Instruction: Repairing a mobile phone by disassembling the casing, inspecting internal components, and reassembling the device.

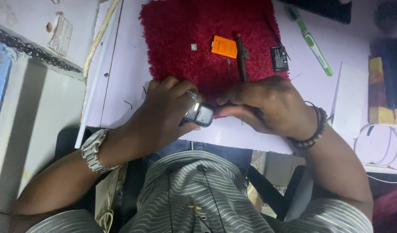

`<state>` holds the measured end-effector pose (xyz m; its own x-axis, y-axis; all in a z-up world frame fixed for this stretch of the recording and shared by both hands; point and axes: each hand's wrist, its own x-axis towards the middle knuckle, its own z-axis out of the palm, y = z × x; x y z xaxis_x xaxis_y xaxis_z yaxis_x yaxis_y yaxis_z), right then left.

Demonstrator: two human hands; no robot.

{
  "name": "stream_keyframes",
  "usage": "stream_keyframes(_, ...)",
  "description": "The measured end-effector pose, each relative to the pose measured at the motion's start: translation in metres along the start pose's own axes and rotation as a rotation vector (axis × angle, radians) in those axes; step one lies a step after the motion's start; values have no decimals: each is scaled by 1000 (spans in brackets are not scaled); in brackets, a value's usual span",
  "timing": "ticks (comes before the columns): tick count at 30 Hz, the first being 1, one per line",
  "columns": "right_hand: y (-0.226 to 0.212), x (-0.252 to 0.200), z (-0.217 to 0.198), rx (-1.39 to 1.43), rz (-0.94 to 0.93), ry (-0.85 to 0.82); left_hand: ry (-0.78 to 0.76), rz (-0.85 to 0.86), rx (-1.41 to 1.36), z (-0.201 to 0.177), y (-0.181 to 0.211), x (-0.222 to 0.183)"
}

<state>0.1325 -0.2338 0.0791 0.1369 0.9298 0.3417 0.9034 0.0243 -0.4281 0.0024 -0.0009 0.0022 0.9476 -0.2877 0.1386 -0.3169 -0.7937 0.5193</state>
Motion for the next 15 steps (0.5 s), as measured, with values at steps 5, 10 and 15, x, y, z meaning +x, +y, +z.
stream_keyframes(5,4,-5,9,-213,-107,57,8,11,37,2,0,1)
stream_keyframes(10,10,2,9,141,-5,-34,43,27,78,3,-1,0)
stream_keyframes(15,32,-9,-4,172,87,659,9,-34,-3,-3,4,1)
